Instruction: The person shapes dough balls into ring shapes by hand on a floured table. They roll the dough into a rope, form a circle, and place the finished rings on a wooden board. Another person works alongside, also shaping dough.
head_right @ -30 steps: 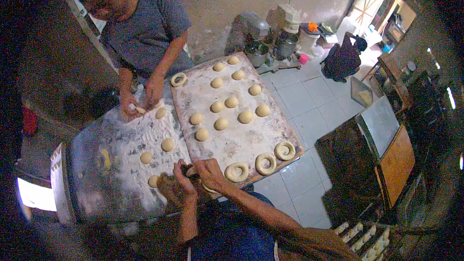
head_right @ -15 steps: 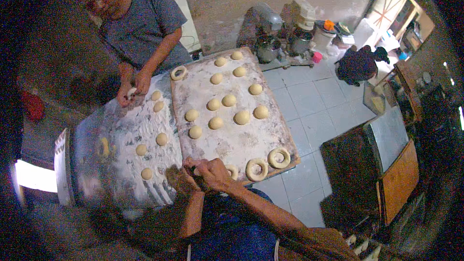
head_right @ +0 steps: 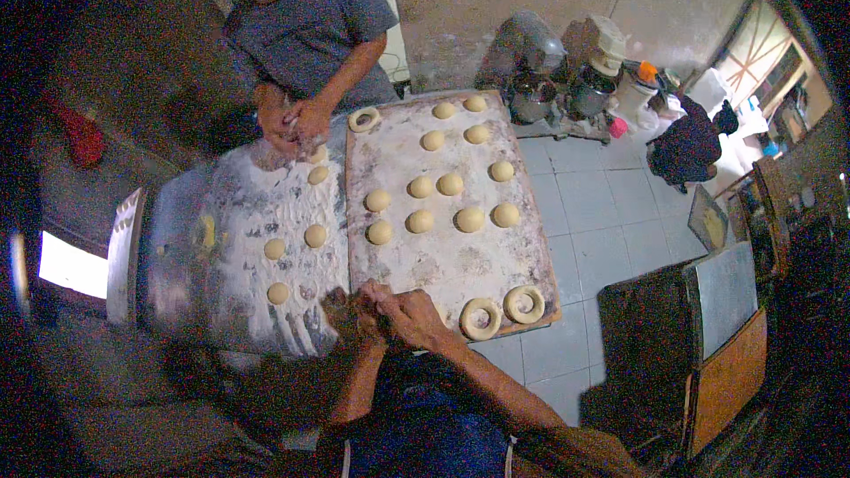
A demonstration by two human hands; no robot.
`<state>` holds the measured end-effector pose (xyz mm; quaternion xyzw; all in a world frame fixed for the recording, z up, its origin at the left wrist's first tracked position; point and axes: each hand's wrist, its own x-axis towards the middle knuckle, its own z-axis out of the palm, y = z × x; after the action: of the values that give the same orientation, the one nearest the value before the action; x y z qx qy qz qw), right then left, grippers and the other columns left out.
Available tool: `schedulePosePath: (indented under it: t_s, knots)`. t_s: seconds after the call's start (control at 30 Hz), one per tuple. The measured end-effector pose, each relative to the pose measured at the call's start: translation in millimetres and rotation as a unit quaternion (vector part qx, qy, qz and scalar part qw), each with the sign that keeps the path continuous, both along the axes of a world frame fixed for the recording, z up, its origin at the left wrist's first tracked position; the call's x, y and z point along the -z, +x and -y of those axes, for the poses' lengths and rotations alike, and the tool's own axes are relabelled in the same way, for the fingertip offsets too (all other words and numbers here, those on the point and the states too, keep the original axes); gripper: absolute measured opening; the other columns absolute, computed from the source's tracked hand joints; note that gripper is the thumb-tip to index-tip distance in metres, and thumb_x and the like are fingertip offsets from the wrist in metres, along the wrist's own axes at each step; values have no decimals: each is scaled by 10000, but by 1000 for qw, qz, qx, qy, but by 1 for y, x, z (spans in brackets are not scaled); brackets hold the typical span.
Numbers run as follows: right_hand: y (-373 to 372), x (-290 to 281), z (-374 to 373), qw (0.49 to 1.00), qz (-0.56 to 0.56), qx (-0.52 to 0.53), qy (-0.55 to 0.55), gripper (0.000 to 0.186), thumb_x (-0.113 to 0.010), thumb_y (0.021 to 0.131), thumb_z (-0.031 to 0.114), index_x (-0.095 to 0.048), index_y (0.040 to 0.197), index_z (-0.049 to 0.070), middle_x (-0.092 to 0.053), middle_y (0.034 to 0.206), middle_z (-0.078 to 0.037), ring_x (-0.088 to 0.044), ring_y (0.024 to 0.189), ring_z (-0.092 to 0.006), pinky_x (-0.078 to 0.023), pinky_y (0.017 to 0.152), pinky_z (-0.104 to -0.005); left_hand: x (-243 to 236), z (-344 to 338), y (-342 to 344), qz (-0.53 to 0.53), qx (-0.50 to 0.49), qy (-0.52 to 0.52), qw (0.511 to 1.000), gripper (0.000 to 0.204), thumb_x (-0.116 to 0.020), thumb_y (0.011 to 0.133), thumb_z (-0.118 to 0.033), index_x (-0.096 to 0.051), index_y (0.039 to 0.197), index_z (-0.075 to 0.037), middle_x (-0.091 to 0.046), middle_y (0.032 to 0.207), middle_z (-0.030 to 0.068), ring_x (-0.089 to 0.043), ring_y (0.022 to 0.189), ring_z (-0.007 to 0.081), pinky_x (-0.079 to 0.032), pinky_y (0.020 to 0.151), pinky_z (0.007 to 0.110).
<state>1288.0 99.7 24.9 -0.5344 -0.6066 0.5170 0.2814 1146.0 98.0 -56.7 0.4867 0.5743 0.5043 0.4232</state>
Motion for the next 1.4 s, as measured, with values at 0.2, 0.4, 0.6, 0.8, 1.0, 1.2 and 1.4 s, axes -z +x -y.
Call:
schedulePosePath:
  t_s: [0.2, 0.4, 0.6, 0.8, 1.0, 1.2, 1.4]
  knots:
    - [3, -7, -1, 999, -14, -16, 49, 749, -369, 1032, 571, -704, 782, -50, -657, 647, -221, -677, 614, -322, -532, 643, -451, 10, -2, 0, -35, 12, 19, 999, 387, -391, 1056, -407, -496, 861, -90, -546, 857, -3, -517, 842, 172, -414, 812, 368]
    - [3, -6, -2, 998, -34, 4, 48, 722, -421, 1031, 559, -706, 743, -37, -657, 605, -177, -666, 566, -291, -535, 614, -434, 12, -5, -11, 102, -7, 20, 995, 392, -420, 1052, -382, -576, 1100, -25, -630, 1006, 52, -600, 866, 247, -488, 793, 400]
    - [-10, -9, -4, 999, -36, -22, 20, 702, -431, 1033, 557, -715, 750, -19, -667, 615, -144, -644, 568, -233, -521, 600, -405, 67, -12, -20, 116, -87, 167, 975, 414, -425, 1049, -363, -610, 1045, 7, -660, 944, 157, -621, 883, 316, -503, 793, 413]
    - [-16, 22, -11, 987, -158, 2, 17, 412, -593, 991, 357, -675, 852, -22, -642, 704, -101, -549, 589, -189, -465, 570, -350, 38, -6, -36, 128, -132, -32, 982, 429, -435, 1043, -407, -589, 996, -10, -602, 973, 105, -583, 904, 239, -461, 849, 405]
    - [-15, 12, -58, 999, 18, 31, 12, 419, -783, 839, 292, -633, 1030, -49, -703, 955, -210, -707, 904, -325, -556, 752, -435, -49, -65, -45, -322, 16, -155, 934, 373, -408, 1071, -296, -564, 1168, 29, -614, 1038, 213, -621, 955, 354, -484, 887, 480]
    - [1, 42, -44, 948, 254, -55, 181, 615, -775, 813, 267, -559, 1305, -33, -671, 1111, -221, -657, 972, -431, -546, 853, -491, -57, -48, -50, -477, -48, 50, 876, 262, -631, 920, -280, -707, 941, -31, -692, 914, 196, -638, 913, 397, -494, 836, 501]
    - [-23, 41, -34, 959, 210, -34, 189, 489, -756, 810, 180, -608, 1257, 52, -659, 1073, -178, -664, 942, -379, -549, 842, -466, 12, -54, -71, -396, -19, 49, 917, 367, -773, 812, -365, -727, 974, -39, -713, 925, 134, -643, 964, 369, -475, 929, 480]
